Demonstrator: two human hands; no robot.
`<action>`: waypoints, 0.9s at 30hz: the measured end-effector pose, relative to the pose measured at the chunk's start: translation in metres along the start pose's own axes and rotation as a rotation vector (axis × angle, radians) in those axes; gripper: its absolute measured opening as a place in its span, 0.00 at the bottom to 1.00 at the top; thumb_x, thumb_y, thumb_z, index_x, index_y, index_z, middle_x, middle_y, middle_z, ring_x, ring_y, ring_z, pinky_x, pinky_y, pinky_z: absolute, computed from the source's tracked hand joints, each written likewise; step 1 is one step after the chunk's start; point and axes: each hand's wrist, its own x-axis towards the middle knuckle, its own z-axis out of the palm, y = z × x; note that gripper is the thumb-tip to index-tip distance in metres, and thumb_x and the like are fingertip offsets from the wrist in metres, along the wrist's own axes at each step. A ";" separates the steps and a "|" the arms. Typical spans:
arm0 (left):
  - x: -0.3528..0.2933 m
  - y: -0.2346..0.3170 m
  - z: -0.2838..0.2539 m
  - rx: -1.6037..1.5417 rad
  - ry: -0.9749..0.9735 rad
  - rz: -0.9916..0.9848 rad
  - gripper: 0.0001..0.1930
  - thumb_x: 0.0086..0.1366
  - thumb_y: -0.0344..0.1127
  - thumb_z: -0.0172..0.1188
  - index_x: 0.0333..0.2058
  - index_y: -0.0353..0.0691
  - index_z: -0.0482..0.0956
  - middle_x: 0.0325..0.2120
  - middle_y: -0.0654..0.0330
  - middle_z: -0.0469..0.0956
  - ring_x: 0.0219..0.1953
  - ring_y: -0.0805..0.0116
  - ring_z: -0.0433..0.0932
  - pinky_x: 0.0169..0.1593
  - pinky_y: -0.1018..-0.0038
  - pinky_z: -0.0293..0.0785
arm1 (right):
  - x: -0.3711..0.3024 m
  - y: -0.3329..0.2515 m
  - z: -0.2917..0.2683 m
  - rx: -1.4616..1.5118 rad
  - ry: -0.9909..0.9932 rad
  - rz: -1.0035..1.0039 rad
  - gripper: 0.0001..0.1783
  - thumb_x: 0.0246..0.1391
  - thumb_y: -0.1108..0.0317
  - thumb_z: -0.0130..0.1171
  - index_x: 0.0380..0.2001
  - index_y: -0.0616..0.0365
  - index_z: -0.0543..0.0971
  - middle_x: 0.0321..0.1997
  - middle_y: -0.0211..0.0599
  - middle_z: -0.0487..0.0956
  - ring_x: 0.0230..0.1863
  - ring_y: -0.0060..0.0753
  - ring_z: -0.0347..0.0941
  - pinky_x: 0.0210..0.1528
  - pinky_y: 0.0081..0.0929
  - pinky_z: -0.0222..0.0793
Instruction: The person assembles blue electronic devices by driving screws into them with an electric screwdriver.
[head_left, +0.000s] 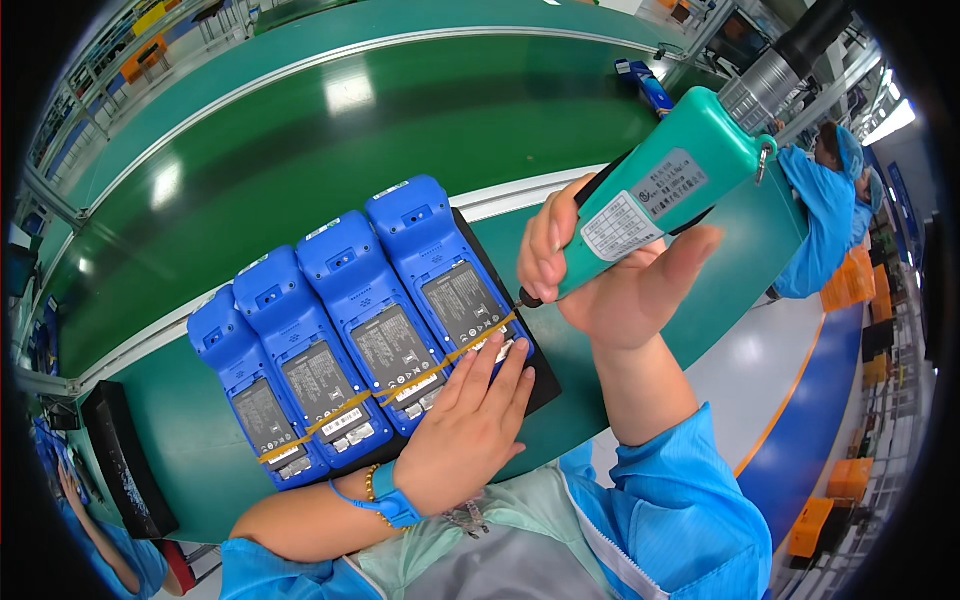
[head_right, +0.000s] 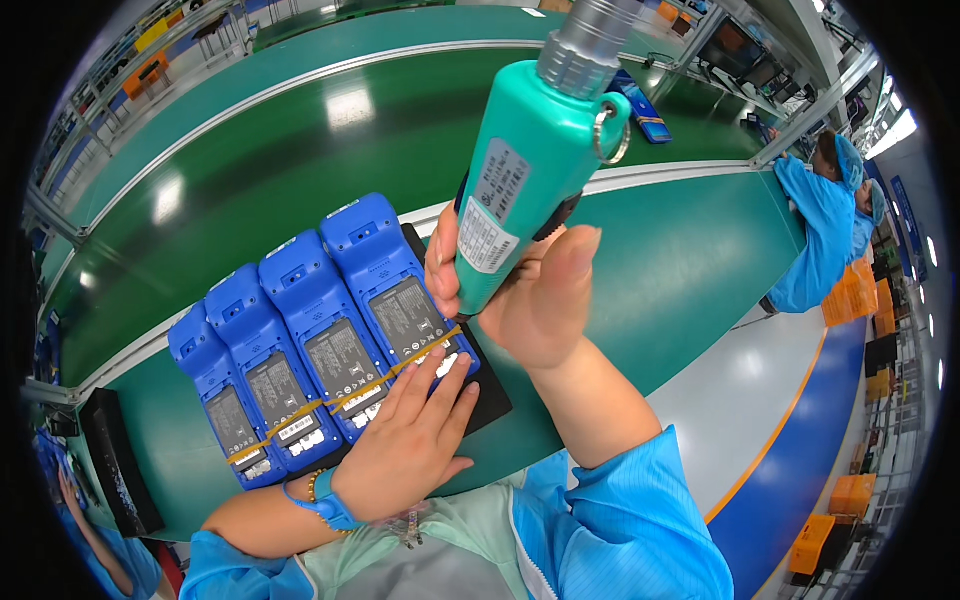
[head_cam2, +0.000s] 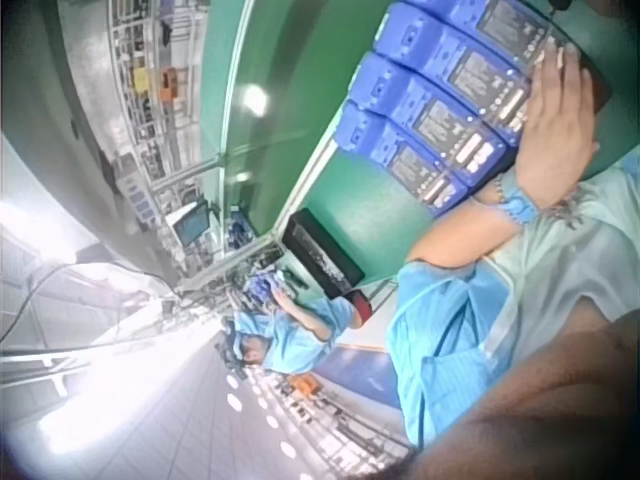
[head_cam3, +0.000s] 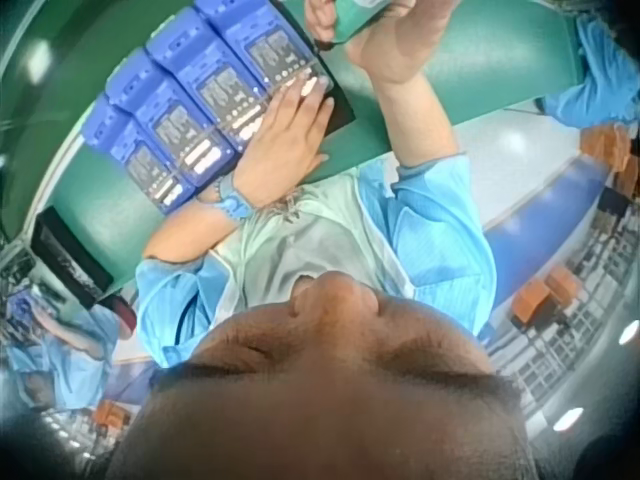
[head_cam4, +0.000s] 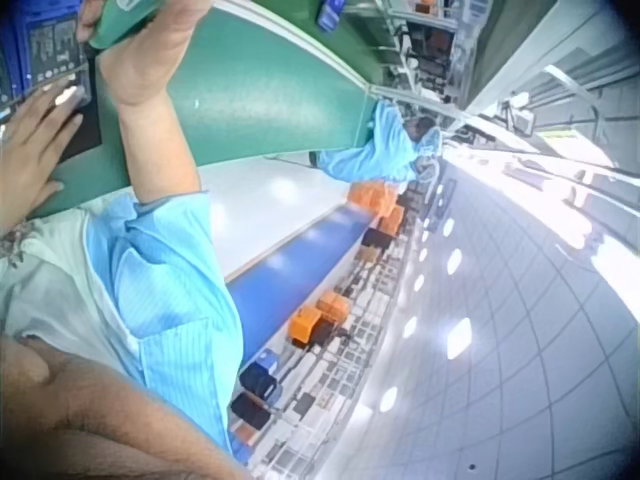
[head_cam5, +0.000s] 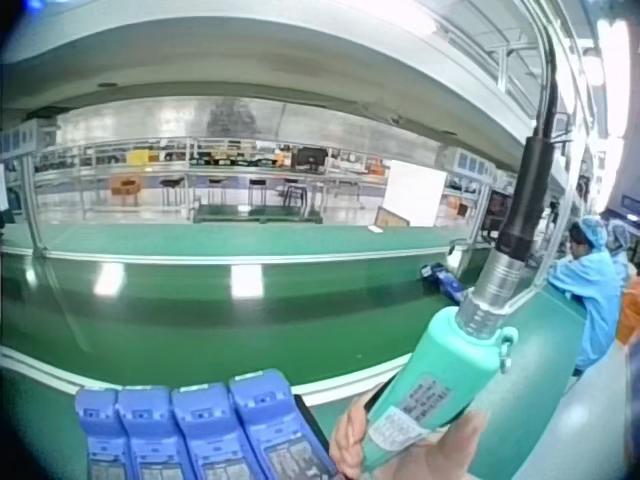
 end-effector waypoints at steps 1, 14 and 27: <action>0.001 0.000 0.000 0.002 0.001 -0.004 0.40 0.55 0.51 0.68 0.59 0.28 0.70 0.67 0.40 0.57 0.70 0.38 0.52 0.70 0.51 0.54 | -0.001 0.001 -0.001 0.014 -0.005 0.016 0.55 0.43 0.13 0.43 0.35 0.65 0.74 0.25 0.36 0.76 0.25 0.27 0.71 0.27 0.23 0.67; 0.003 -0.004 -0.002 0.000 -0.007 -0.003 0.40 0.51 0.50 0.70 0.58 0.29 0.71 0.66 0.40 0.57 0.69 0.35 0.53 0.69 0.50 0.55 | -0.003 0.016 -0.001 -0.015 0.054 0.028 0.60 0.31 0.06 0.39 0.31 0.62 0.71 0.21 0.37 0.74 0.21 0.30 0.69 0.23 0.26 0.65; 0.003 -0.002 0.001 -0.018 -0.019 -0.022 0.40 0.51 0.50 0.71 0.58 0.30 0.71 0.66 0.41 0.58 0.70 0.35 0.53 0.70 0.50 0.55 | -0.006 0.022 -0.004 -0.025 0.019 -0.015 0.60 0.35 0.07 0.38 0.32 0.64 0.72 0.22 0.38 0.75 0.21 0.32 0.71 0.23 0.27 0.67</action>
